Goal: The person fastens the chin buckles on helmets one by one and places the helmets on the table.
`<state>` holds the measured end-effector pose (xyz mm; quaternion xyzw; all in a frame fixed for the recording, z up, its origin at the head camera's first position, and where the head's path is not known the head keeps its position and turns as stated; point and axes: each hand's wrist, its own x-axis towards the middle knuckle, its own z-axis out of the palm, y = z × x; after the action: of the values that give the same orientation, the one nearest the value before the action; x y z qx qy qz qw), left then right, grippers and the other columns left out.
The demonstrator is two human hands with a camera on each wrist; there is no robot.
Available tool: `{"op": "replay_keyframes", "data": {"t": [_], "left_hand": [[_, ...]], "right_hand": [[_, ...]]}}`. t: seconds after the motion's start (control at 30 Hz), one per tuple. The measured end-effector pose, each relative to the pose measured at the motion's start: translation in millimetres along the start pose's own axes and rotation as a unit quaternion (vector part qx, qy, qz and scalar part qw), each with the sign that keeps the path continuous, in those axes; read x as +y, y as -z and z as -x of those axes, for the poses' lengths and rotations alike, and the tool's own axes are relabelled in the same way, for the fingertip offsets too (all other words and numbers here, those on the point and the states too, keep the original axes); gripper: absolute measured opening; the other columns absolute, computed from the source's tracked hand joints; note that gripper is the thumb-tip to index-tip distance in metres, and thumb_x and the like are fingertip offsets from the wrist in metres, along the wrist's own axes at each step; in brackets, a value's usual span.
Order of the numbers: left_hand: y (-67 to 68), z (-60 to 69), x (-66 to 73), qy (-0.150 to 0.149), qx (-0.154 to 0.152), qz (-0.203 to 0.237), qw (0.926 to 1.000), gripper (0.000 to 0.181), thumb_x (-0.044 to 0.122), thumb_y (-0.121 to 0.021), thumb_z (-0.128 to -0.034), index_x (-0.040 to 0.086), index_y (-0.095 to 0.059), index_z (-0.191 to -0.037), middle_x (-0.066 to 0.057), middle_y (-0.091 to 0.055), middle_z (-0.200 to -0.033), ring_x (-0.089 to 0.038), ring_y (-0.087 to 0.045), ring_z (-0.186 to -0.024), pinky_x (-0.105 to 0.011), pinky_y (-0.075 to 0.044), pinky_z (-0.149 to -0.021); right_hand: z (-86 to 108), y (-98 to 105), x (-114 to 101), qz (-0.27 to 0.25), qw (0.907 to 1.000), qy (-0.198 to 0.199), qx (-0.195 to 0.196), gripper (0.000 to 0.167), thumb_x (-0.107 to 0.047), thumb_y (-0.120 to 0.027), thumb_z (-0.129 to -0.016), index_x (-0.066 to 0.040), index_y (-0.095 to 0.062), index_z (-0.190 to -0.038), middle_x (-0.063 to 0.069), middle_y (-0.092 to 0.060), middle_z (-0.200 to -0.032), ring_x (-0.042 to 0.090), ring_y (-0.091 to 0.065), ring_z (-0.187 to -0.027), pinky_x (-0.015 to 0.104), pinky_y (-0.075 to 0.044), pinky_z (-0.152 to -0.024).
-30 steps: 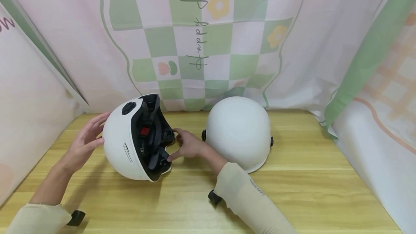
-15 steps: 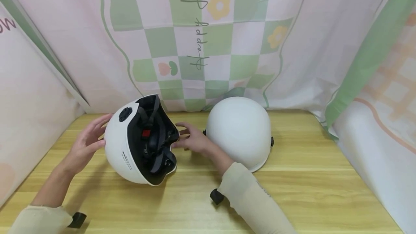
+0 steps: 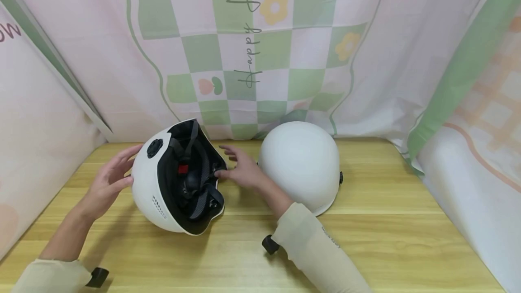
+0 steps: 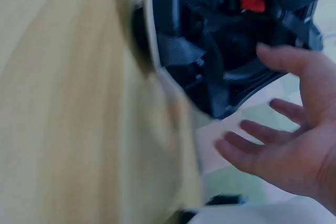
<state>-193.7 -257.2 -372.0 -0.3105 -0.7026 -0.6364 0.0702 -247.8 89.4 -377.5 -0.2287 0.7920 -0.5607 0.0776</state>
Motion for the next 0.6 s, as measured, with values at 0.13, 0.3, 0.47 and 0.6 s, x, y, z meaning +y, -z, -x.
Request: {"op": "replay_keyframes", "data": {"t": [0.13, 0.3, 0.47, 0.6], "left_hand": [[-0.6, -0.8, 0.0, -0.001, -0.007, 0.002, 1.0, 0.064, -0.016, -0.05, -0.0942, -0.002, -0.04, -0.156, -0.002, -0.049, -0.156, -0.014, -0.051, -0.137, -0.025, -0.052, -0.099], [-3.5, -2.1, 1.3, -0.007, -0.011, 0.006, 0.9999, 0.065, -0.017, -0.051, -0.0944, 0.001, -0.04, -0.157, -0.002, -0.048, -0.157, -0.013, -0.05, -0.138, -0.024, -0.051, -0.099], [-7.1, -2.9, 0.5, -0.006, -0.007, 0.006, 0.9999, 0.066, -0.018, -0.051, -0.0927, -0.001, -0.041, -0.156, -0.003, -0.048, -0.157, -0.013, -0.051, -0.137, -0.025, -0.052, -0.098], [-9.5, -3.2, -0.5, -0.003, -0.007, 0.007, 0.9999, 0.067, -0.019, -0.051, -0.0921, -0.001, -0.041, -0.156, -0.001, -0.048, -0.157, -0.013, -0.05, -0.137, -0.025, -0.052, -0.098]], "right_hand": [[-0.2, -2, -28, 0.009, 0.9928, 0.086, 0.082, 0.057, -0.004, -0.075, -0.092, -0.001, -0.054, -0.145, 0.024, -0.061, -0.138, 0.042, -0.058, -0.128, 0.056, -0.05, -0.102], [4.5, -12, -69, -0.043, 0.9862, 0.142, 0.073, 0.047, -0.002, -0.071, -0.097, 0.001, -0.058, -0.141, 0.024, -0.07, -0.12, 0.032, -0.069, -0.104, 0.039, -0.058, -0.087], [3.9, -25, -92, -0.069, 0.9881, 0.135, 0.025, 0.048, -0.004, -0.07, -0.098, -0.002, -0.055, -0.144, 0.021, -0.072, -0.114, 0.035, -0.07, -0.094, 0.032, -0.059, -0.081], [1.0, -31, -98, -0.07, 0.9896, 0.125, 0.011, 0.047, -0.006, -0.07, -0.098, -0.004, -0.056, -0.144, 0.019, -0.072, -0.111, 0.045, -0.068, -0.091, 0.041, -0.061, -0.079]]}}
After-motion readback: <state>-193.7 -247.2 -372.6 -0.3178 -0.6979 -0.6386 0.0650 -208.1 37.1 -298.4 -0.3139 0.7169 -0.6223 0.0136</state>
